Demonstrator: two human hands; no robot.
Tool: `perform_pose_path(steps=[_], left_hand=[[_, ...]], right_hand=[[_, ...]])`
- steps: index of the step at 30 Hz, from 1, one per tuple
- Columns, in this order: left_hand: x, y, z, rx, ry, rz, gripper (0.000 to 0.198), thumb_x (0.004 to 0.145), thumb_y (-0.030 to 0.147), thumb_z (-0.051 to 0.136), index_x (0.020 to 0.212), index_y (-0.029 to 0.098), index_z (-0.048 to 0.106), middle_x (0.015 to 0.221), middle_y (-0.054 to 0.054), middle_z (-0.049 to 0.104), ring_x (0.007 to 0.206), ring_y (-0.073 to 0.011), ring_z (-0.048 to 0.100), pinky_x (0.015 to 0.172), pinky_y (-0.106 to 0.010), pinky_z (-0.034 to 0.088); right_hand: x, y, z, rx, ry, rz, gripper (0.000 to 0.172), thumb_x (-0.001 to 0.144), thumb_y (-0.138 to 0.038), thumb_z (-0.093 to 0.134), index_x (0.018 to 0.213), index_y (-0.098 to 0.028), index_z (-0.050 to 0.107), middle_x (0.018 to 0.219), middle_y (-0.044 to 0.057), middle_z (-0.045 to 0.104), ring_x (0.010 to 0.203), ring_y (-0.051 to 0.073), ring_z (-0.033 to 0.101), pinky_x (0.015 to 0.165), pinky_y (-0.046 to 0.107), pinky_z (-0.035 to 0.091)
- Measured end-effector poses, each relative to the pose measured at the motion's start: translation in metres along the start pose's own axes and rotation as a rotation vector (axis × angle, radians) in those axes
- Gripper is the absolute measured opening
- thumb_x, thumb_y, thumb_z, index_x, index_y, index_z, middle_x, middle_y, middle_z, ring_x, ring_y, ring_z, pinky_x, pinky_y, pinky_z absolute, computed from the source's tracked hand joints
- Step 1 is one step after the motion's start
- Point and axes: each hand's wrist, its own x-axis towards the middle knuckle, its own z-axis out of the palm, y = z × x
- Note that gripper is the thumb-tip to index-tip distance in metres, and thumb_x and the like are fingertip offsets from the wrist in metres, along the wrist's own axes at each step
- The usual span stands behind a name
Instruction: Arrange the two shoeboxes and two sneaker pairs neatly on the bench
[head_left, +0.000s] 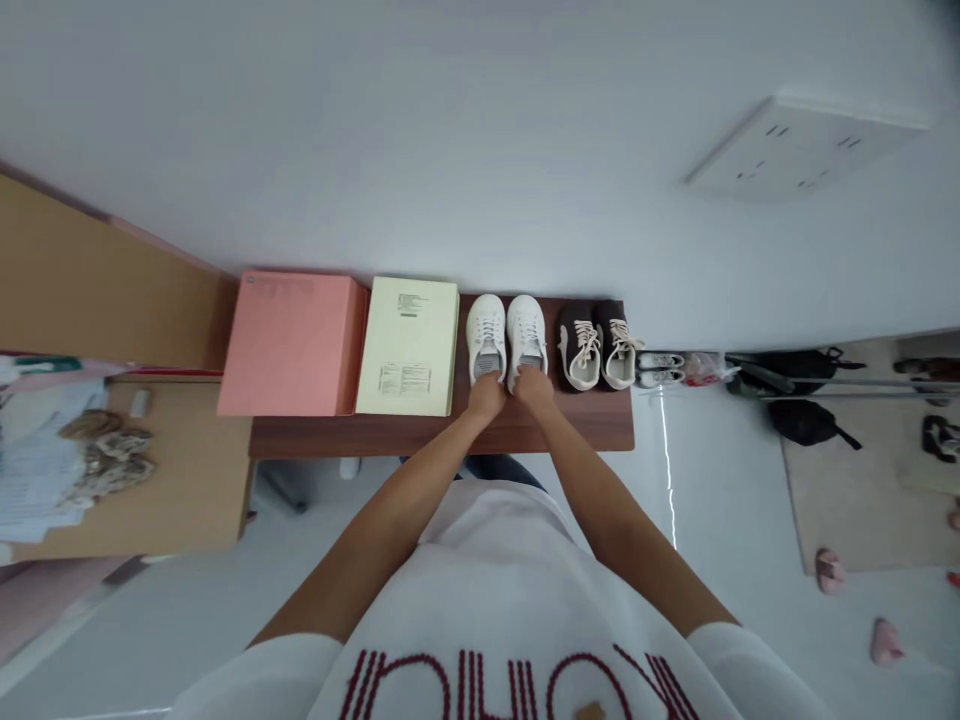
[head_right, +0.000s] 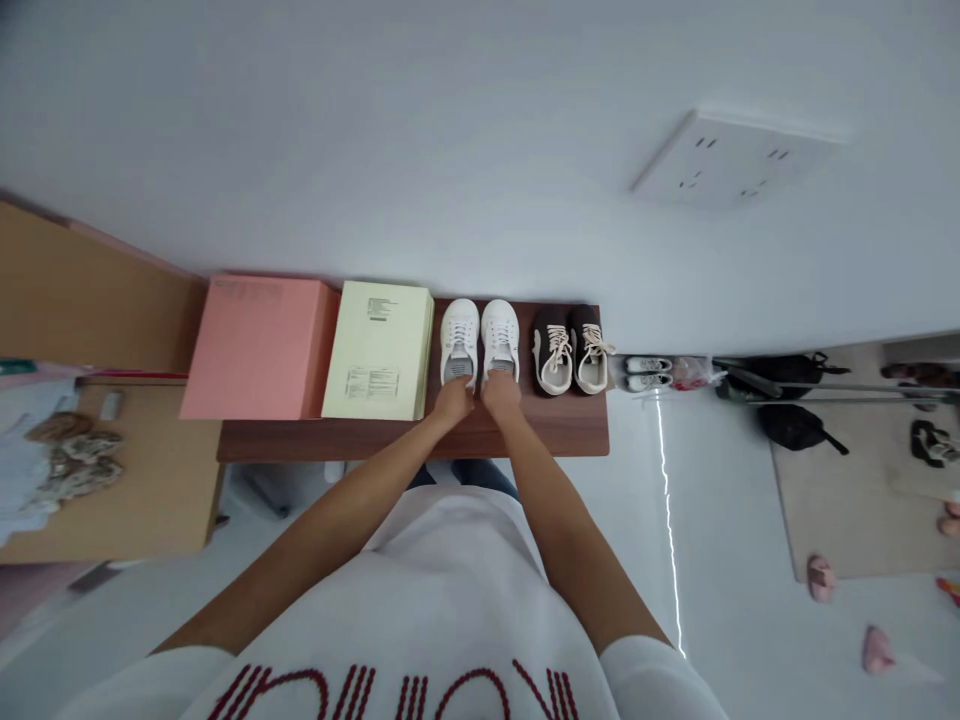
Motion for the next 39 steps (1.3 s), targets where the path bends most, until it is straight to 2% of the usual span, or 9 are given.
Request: perform_pose_path(steps=[7,11,17,22,25,27,30,33,39], left_hand=[[-0.029,-0.015,-0.009,-0.29,0.123,-0.116,0.027,0.084,0.024,0.056,0.106,0.018,0.07,0.067,-0.001,0.07,0.073,-0.0232,0.074,0.08,-0.032,0.055],[-0.034,-0.023,0.001,-0.394,0.176,-0.145,0.015,0.081,0.024,0.049,0.072,0.02,0.06,0.05,0.005,0.052,0.052,-0.0168,0.061,0.06,-0.026,0.048],[-0.034,-0.028,0.016,-0.445,0.208,-0.234,0.016,0.08,0.023,0.046,0.064,0.022,0.048,0.05,0.006,0.045,0.045,-0.0131,0.054,0.051,-0.022,0.042],[-0.033,-0.034,0.015,-0.268,0.112,-0.42,0.012,0.081,0.021,0.049,0.084,0.018,0.061,0.066,-0.003,0.063,0.065,-0.0205,0.068,0.065,-0.03,0.054],[-0.043,-0.028,0.011,-0.094,0.183,-0.343,0.041,0.079,0.019,0.058,0.119,0.012,0.061,0.113,-0.018,0.071,0.104,-0.0287,0.071,0.09,-0.039,0.056],[-0.054,-0.017,0.015,-0.004,0.251,-0.163,0.063,0.079,0.018,0.06,0.141,0.012,0.049,0.147,-0.024,0.052,0.124,-0.0306,0.063,0.104,-0.043,0.051],[-0.064,0.013,0.042,-0.006,0.182,0.196,0.066,0.083,0.015,0.055,0.149,0.017,0.044,0.154,-0.019,0.044,0.131,-0.0272,0.058,0.111,-0.043,0.047],[-0.048,0.052,0.089,-0.017,-0.112,0.399,0.054,0.088,0.013,0.051,0.141,0.019,0.054,0.142,-0.016,0.056,0.13,-0.0261,0.058,0.113,-0.042,0.046],[0.024,0.099,0.161,0.184,-0.33,0.141,0.045,0.092,0.018,0.059,0.136,0.011,0.06,0.127,-0.022,0.068,0.12,-0.0354,0.066,0.107,-0.048,0.048]], right_hand=[[-0.026,0.052,-0.047,0.191,0.165,-0.064,0.036,0.096,-0.049,0.039,0.109,-0.023,0.061,0.103,0.007,0.07,0.102,0.027,0.064,0.1,0.045,0.052],[-0.026,0.056,-0.042,0.258,0.231,-0.055,0.043,0.095,-0.063,0.036,0.094,-0.025,0.055,0.088,0.004,0.065,0.09,0.024,0.06,0.093,0.039,0.051],[-0.002,0.05,-0.028,0.236,0.221,-0.033,0.043,0.099,-0.058,0.028,0.094,-0.024,0.054,0.09,0.005,0.064,0.092,0.023,0.06,0.095,0.038,0.05],[-0.007,0.056,-0.025,0.134,0.212,-0.01,0.04,0.096,-0.043,0.041,0.119,-0.015,0.059,0.122,0.017,0.066,0.12,0.029,0.057,0.111,0.047,0.042],[-0.024,0.07,-0.044,0.103,0.215,-0.182,0.048,0.091,-0.041,0.051,0.132,-0.016,0.058,0.135,0.018,0.062,0.131,0.03,0.052,0.113,0.046,0.042],[-0.031,0.082,-0.067,0.06,0.307,-0.231,0.049,0.093,-0.041,0.049,0.134,-0.016,0.058,0.137,0.019,0.06,0.133,0.03,0.051,0.112,0.046,0.044],[-0.021,0.098,-0.107,-0.049,0.501,-0.162,0.05,0.096,-0.038,0.043,0.136,-0.012,0.058,0.138,0.021,0.06,0.134,0.032,0.052,0.112,0.049,0.044],[0.007,0.103,-0.132,-0.173,0.44,-0.045,0.045,0.095,-0.033,0.047,0.132,-0.011,0.062,0.125,0.022,0.067,0.127,0.036,0.058,0.109,0.053,0.044],[0.045,0.105,-0.14,-0.274,0.284,0.145,0.03,0.094,-0.038,0.056,0.099,-0.016,0.075,0.101,0.021,0.073,0.11,0.04,0.067,0.097,0.053,0.048]])
